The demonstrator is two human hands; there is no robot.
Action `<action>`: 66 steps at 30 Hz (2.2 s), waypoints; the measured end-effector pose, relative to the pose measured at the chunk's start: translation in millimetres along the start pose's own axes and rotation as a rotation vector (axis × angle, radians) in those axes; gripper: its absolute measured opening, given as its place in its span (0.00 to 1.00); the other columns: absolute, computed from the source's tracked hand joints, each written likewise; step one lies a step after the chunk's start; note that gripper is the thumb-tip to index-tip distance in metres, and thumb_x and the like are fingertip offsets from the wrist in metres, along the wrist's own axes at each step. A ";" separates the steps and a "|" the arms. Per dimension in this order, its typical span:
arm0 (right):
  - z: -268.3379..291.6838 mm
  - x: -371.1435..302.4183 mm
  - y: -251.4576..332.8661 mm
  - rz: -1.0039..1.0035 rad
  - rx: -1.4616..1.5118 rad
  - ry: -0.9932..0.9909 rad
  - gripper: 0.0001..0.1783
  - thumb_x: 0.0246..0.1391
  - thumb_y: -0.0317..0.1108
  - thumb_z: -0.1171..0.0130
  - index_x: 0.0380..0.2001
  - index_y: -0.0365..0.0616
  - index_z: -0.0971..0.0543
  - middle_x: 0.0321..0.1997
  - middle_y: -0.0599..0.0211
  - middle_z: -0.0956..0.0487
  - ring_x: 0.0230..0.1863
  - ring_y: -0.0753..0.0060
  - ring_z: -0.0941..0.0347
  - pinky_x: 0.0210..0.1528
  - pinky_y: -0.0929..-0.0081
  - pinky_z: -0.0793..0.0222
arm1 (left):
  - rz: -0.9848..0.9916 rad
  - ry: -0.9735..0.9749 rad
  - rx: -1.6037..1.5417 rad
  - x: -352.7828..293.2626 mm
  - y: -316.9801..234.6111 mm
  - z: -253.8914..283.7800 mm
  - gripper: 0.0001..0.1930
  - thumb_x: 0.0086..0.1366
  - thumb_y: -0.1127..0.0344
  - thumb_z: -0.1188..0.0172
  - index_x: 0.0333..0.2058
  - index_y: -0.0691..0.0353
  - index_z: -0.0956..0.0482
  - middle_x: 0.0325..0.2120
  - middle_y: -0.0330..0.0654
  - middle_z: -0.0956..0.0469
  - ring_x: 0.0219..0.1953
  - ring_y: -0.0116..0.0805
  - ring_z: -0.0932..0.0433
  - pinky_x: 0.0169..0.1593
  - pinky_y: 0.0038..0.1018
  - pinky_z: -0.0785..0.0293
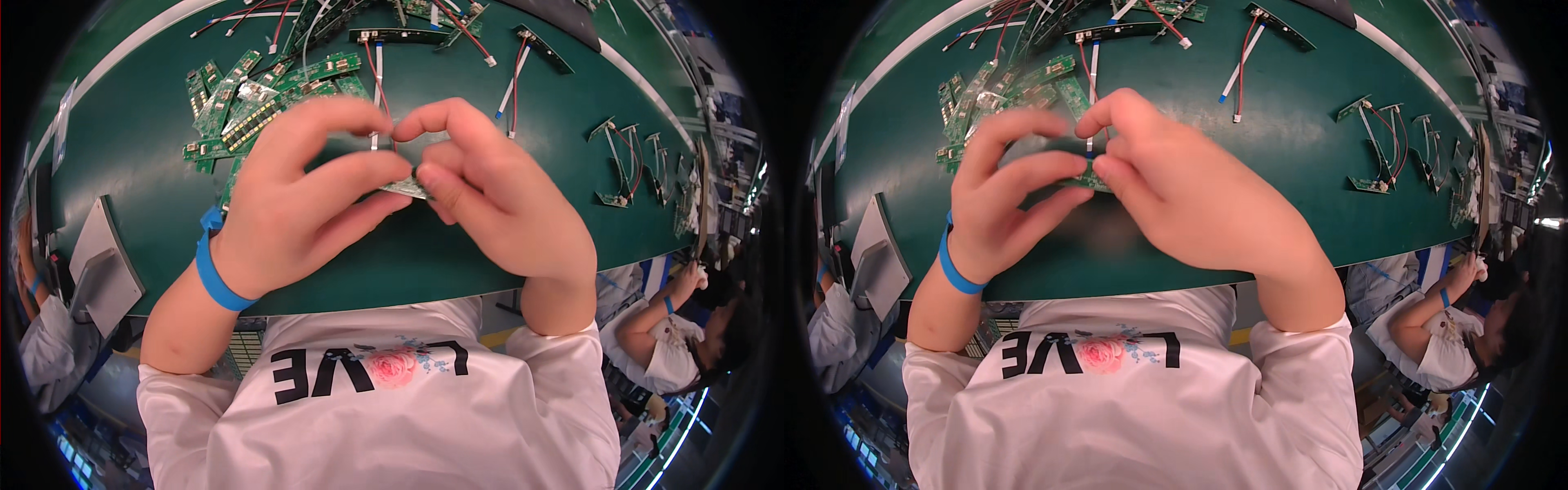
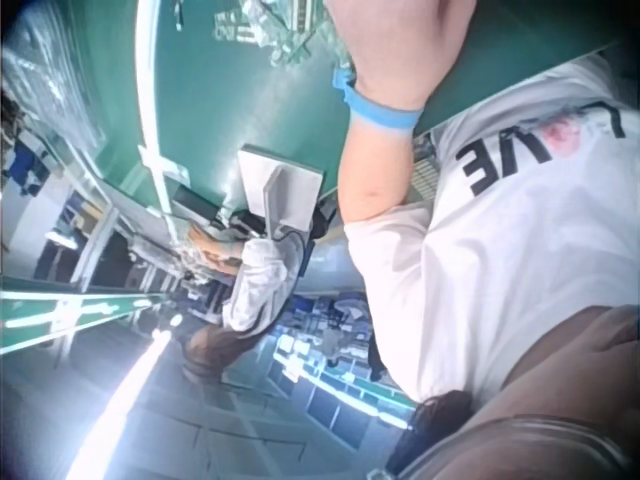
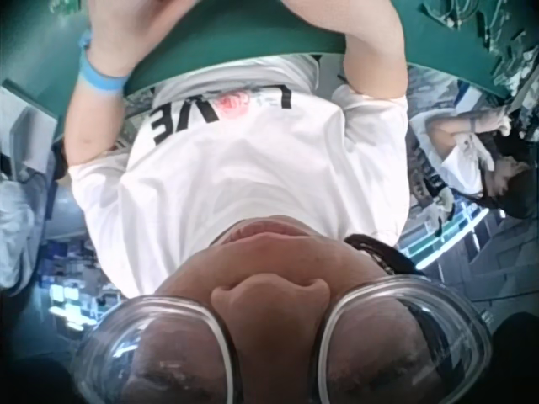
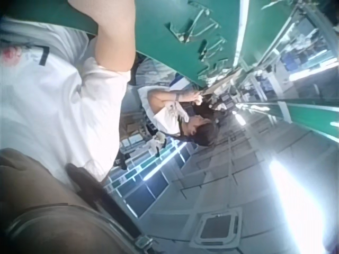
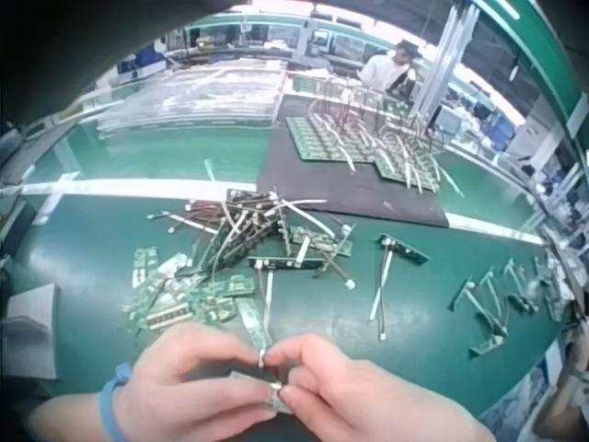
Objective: The person connects ribbon cables and wire connectors into electronic circuit boards by hand, repeating the process for multiple boards and placing the assembled units on the table.
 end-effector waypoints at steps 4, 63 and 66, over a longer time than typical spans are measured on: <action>-1.8 0.7 -6.4 -0.051 -0.216 0.223 0.15 0.53 0.24 0.51 0.45 0.40 0.37 0.21 0.57 0.27 0.22 0.59 0.31 0.26 0.71 0.38 | -0.006 0.276 -0.141 -2.9 3.2 -12.0 0.14 0.43 0.74 0.32 0.31 0.62 0.23 0.30 0.42 0.26 0.32 0.42 0.26 0.36 0.32 0.31; 119.2 93.4 24.1 0.299 -0.146 0.060 0.07 0.56 0.29 0.47 0.34 0.37 0.24 0.39 0.71 0.28 0.31 0.85 0.37 0.34 0.86 0.40 | -0.007 0.430 -0.326 -19.8 -9.5 -25.3 0.10 0.55 0.69 0.39 0.36 0.62 0.24 0.27 0.43 0.23 0.31 0.42 0.26 0.40 0.33 0.30; 129.0 60.3 27.2 0.258 0.055 -0.079 0.06 0.55 0.29 0.46 0.31 0.37 0.25 0.32 0.70 0.29 0.29 0.85 0.39 0.30 0.86 0.43 | 0.042 0.386 -0.385 -19.6 -9.6 -23.3 0.09 0.55 0.69 0.39 0.35 0.61 0.23 0.27 0.43 0.23 0.30 0.42 0.26 0.39 0.32 0.30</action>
Point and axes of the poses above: each hand's wrist, its own x-axis towards the middle knuckle, its own z-axis out of the back of the hand, y = z × x, the point moved 4 cm from there along x, towards the middle knuckle
